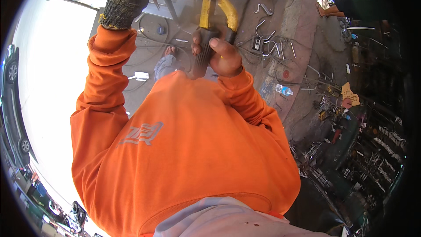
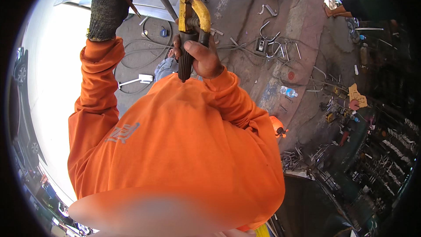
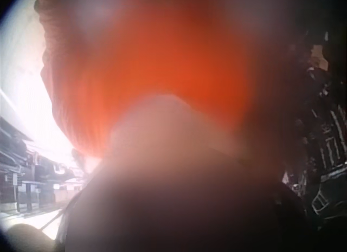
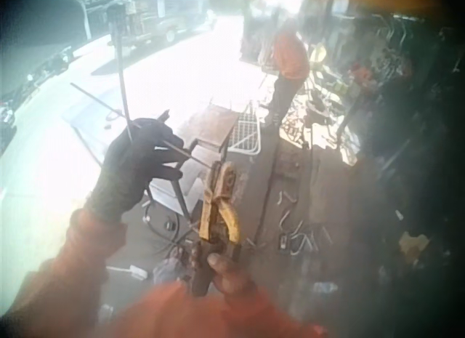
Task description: The person welds a metal sheet using a handheld welding torch, producing bright sparks. They hold the sheet with a gloved hand and adjust its position while welding along seams.
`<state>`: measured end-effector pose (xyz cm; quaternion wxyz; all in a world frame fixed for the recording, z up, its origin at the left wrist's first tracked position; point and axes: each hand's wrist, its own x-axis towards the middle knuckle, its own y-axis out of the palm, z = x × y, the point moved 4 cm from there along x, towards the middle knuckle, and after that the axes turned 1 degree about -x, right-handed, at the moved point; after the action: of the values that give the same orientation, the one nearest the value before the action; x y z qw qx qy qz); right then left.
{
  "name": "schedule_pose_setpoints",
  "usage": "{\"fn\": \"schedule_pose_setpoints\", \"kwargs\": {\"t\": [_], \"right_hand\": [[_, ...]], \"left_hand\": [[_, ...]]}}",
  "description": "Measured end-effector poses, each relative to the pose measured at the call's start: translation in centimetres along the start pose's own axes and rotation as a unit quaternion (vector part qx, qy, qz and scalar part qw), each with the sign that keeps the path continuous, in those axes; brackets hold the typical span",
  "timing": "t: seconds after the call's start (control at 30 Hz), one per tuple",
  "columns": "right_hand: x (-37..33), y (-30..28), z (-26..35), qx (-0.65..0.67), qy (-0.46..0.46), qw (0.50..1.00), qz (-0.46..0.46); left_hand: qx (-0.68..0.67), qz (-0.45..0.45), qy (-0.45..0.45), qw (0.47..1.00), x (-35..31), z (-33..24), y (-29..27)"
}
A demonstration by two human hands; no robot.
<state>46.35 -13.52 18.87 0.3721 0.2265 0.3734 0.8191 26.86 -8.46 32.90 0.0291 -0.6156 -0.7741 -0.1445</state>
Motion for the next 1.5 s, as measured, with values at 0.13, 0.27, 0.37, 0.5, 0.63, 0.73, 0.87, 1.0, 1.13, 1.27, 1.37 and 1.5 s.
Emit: {"fn": "schedule_pose_setpoints", "kwargs": {"t": [0.13, 0.27, 0.37, 0.5, 0.63, 0.73, 0.87, 1.0, 1.13, 1.27, 1.37, 1.5], "right_hand": [[-0.1, -0.4, -0.1, -0.028, -0.005, 1.0, -0.012], [-0.2, -0.8, 0.1, -0.044, -0.005, 0.999, -0.029], [0.0, -1.0, 0.3, -0.052, -0.001, 0.998, -0.038], [0.3, -0.9, 0.7, -0.055, -0.002, 0.998, -0.042], [0.7, -1.2, 1.0, -0.069, -0.001, 0.996, -0.05], [0.5, -1.8, 1.2, -0.107, 0.018, 0.992, -0.068], [0.2, -2.8, 0.7, -0.183, 0.035, 0.973, -0.135], [1.7, -4.2, 0.4, -0.09, 0.034, 0.992, -0.082], [2.1, -6.9, 1.7, -0.118, -0.046, 0.989, -0.077], [0.8, -8.5, 2.9, -0.065, -0.104, 0.979, -0.165], [0.7, -7.2, 3.0, -0.03, -0.118, 0.969, -0.217], [2.2, -3.8, 1.1, -0.219, -0.096, 0.93, -0.277]], "left_hand": [[0.035, 0.001, -0.016, 0.999, -0.1, 0.5, 0.2], [0.007, 0.043, 0.015, 0.999, 0.2, 1.1, 0.2], [0.002, 0.058, 0.015, 0.998, 0.7, 1.9, 0.1], [-0.003, 0.087, 0.021, 0.996, 1.3, 2.7, 0.3], [0.031, 0.072, 0.018, 0.997, 1.5, 3.5, 0.5], [0.105, 0.075, 0.005, 0.992, 2.1, 4.6, 0.5], [0.047, 0.11, -0.039, 0.992, 3.6, 7.0, -0.4], [0.177, 0.069, -0.172, 0.966, 5.0, 11.2, -3.8], [0.36, -0.001, -0.088, 0.929, 7.8, 12.9, -9.2], [0.487, -0.02, -0.037, 0.872, 11.9, 13.4, -15.9], [0.496, -0.022, -0.024, 0.868, 15.2, 14.7, -20.7], [0.529, 0.011, -0.081, 0.845, 18.2, 19.2, -25.9]]}}
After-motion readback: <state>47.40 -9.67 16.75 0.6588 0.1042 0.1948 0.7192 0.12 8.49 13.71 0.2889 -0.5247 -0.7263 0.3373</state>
